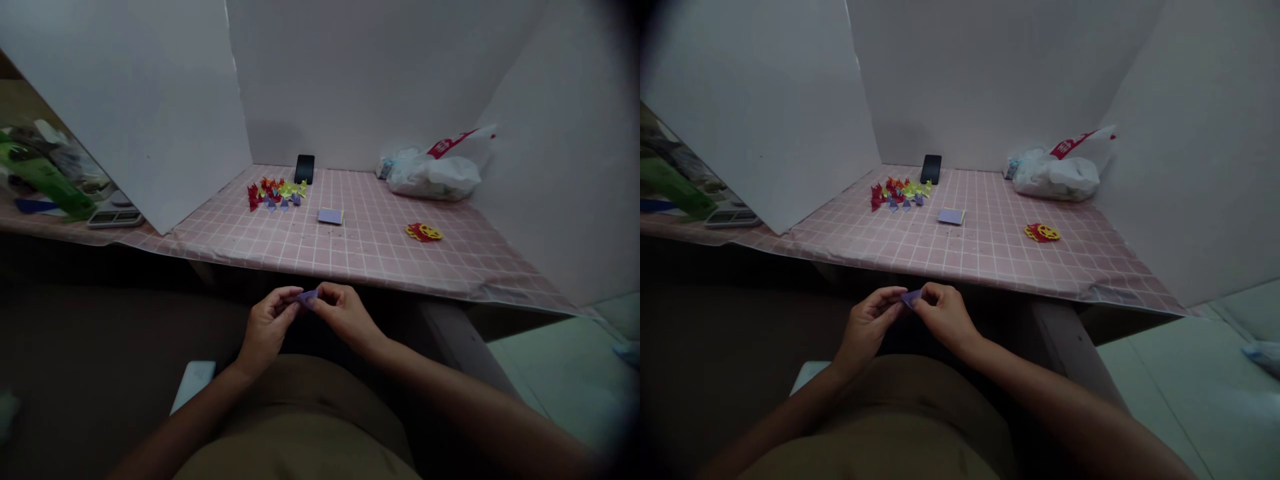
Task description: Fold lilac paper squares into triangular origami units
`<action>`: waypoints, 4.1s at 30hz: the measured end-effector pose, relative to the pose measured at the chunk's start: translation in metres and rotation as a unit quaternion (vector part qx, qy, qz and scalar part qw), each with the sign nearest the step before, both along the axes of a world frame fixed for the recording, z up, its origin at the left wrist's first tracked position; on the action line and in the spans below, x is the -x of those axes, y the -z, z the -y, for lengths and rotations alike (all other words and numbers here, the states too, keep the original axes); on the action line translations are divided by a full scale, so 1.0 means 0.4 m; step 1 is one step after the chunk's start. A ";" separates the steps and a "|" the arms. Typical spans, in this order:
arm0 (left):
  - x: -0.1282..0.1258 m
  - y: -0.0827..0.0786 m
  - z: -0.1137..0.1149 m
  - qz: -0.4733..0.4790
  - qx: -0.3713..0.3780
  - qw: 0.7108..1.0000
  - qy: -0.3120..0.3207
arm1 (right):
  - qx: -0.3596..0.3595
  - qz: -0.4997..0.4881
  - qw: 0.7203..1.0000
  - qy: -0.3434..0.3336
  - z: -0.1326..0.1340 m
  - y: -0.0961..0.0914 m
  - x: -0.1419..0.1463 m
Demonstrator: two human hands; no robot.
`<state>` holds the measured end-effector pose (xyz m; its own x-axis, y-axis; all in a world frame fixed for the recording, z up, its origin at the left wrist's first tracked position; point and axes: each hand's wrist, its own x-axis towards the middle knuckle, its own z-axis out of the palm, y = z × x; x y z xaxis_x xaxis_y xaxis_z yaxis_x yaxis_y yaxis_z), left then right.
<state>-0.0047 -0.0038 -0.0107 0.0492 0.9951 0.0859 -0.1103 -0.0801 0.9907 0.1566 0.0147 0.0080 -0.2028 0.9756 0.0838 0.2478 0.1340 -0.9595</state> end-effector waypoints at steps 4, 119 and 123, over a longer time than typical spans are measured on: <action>0.007 -0.009 0.000 0.024 0.018 1.000 0.009 | 0.019 -0.084 0.996 -0.018 0.000 0.007 0.003; 0.019 -0.075 0.005 -0.129 0.068 0.989 0.028 | 0.130 -0.106 0.977 -0.133 -0.005 0.009 -0.007; 0.020 -0.071 0.007 -0.140 0.053 0.988 0.029 | 0.121 -0.090 0.978 -0.141 -0.007 0.012 -0.007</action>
<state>-0.0126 -0.0065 0.0177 0.1143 0.9925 -0.0440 0.1681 0.0244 0.9855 0.1595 0.0173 0.0033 -0.4697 0.8788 -0.0842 0.0586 -0.0641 -0.9962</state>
